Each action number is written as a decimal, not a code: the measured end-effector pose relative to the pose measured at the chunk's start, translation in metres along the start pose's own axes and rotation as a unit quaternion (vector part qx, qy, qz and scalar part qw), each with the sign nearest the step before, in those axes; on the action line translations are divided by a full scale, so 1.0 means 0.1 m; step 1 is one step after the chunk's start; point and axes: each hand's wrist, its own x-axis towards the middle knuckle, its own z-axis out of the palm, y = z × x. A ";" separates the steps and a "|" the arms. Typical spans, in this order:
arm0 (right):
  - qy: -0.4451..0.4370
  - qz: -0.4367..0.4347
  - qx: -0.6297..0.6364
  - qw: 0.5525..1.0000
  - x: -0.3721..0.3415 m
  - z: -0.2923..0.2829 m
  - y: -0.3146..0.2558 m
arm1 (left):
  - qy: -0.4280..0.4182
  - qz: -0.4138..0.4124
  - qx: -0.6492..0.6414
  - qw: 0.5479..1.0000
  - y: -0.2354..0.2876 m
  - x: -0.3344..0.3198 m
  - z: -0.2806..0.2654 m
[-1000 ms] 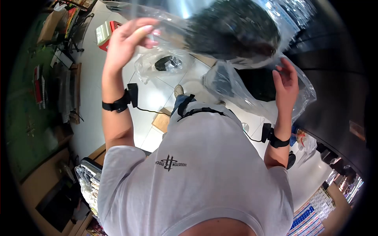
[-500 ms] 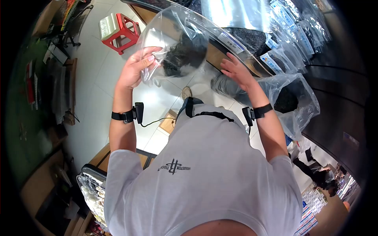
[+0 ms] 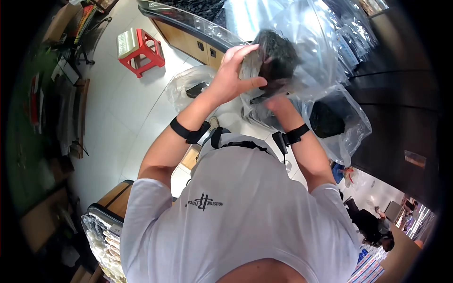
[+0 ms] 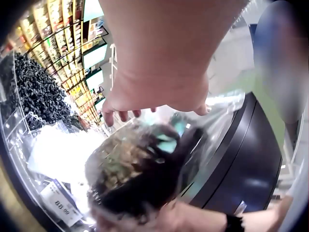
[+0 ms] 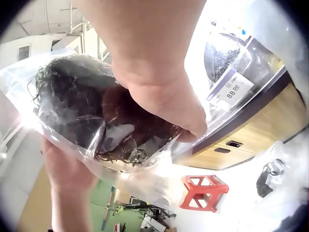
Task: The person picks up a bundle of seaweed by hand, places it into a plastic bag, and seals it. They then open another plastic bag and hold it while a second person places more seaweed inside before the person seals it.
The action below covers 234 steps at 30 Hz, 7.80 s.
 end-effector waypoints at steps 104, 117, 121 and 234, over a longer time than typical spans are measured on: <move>-0.003 0.337 -0.190 0.922 -0.10 0.35 -0.31 | -0.037 -0.309 0.007 0.950 -0.87 -0.43 -0.10; 0.122 0.186 -0.240 0.945 -0.32 -0.40 0.09 | 0.126 -0.278 0.140 0.942 -1.68 -0.98 0.33; 0.188 0.138 -0.267 0.935 -0.42 -0.41 0.40 | 0.063 -0.523 -0.070 0.847 -1.86 -1.61 0.37; 0.372 0.412 -0.172 0.814 -1.57 -1.83 1.50 | 0.080 -0.709 -0.264 0.649 -5.42 -2.69 -0.06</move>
